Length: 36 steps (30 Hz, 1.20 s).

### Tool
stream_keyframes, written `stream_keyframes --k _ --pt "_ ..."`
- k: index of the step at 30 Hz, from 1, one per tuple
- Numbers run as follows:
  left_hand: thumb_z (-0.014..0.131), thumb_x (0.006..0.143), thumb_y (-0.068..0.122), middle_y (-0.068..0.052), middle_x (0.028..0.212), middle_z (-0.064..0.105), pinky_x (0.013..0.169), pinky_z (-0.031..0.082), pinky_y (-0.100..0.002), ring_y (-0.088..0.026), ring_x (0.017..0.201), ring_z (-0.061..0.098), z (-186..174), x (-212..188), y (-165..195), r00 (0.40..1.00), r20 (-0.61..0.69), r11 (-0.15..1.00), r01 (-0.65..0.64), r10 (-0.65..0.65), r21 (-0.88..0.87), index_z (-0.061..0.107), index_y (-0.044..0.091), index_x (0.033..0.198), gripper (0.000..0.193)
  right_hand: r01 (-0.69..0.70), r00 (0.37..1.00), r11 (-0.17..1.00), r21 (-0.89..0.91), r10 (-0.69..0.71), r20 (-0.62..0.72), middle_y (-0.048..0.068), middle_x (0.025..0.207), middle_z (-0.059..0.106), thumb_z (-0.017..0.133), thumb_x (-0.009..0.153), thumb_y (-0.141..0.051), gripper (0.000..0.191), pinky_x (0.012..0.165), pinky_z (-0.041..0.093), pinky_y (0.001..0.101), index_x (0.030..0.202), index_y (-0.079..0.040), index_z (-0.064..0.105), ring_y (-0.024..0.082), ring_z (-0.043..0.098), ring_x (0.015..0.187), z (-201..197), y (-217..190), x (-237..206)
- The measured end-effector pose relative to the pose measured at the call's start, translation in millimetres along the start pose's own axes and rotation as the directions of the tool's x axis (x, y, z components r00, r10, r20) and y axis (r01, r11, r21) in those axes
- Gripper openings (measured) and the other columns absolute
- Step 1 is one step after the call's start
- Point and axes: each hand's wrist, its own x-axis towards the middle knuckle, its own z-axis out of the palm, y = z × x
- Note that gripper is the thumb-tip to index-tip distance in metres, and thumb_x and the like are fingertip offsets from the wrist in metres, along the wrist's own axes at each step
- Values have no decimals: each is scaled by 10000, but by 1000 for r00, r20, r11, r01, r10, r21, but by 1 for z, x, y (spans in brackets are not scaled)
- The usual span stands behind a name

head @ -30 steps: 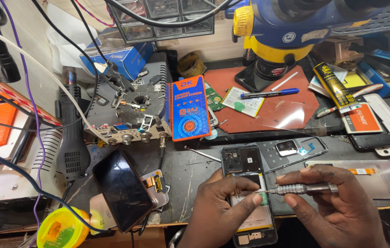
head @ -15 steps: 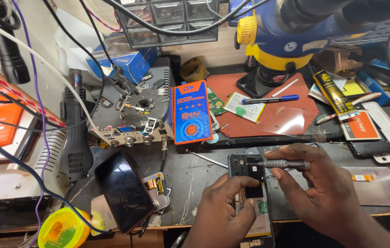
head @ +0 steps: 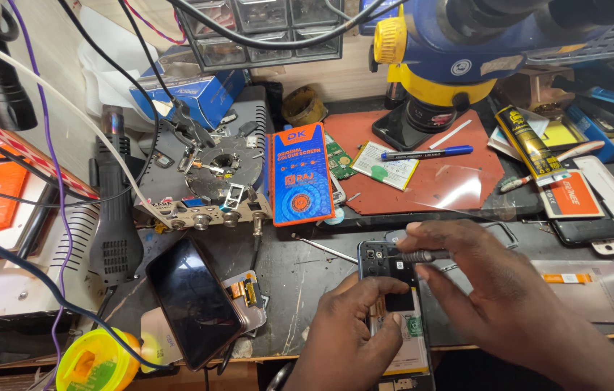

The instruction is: The person uses a screwdriver to remove screws from the back of a disassembled smartphone. They then use a prying tool to lift and separate the back cover from the phone body.

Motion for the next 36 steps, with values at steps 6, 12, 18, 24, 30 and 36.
stream_keyframes --k 6,12,18,24,30,36 --pt "633 813 59 -128 1010 668 826 533 -326 -191 933 688 6 -2 4 966 -26 966 -258 257 -9 685 6 1165 359 77 997 991 -106 -79 -10 78 1059 713 787 784 -274 443 884 457 414 1151 -69 648 276 649 984 -13 -1 6" --pt "650 789 111 -105 915 659 749 535 -313 -186 805 664 6 -10 5 999 24 1000 22 -22 20 746 58 1170 396 20 1000 997 -71 -20 -5 48 1081 729 773 819 -304 452 882 487 396 1187 -77 641 253 681 1014 -18 -6 3" --pt "641 799 114 -122 983 701 801 549 -316 -199 862 705 5 -16 6 997 25 997 -67 66 41 732 41 1162 381 -78 996 996 -35 79 35 45 1087 742 791 825 -322 440 874 506 400 1180 -102 653 228 690 1008 -18 -7 -5" --pt "639 822 103 -132 1054 709 857 547 -324 -209 950 713 6 -18 11 993 45 993 -113 112 24 733 26 1147 347 -74 996 997 -39 76 43 56 1104 734 808 857 -321 455 905 492 428 1200 -84 628 252 682 1001 -21 -8 -7" --pt "646 807 116 -119 971 683 781 544 -320 -194 842 684 8 -18 15 997 74 1000 2 -4 31 740 44 1144 357 -219 969 970 -107 229 91 16 1047 748 794 812 -383 543 919 526 380 1254 -109 638 224 701 1013 -24 -11 -4" --pt "641 817 109 -111 1039 699 843 557 -312 -174 922 714 7 -22 11 997 78 1000 -21 22 -11 734 40 1151 354 -323 928 931 -167 347 139 22 1121 748 829 788 -392 556 894 553 363 1261 -154 658 225 681 995 -21 -19 -4"
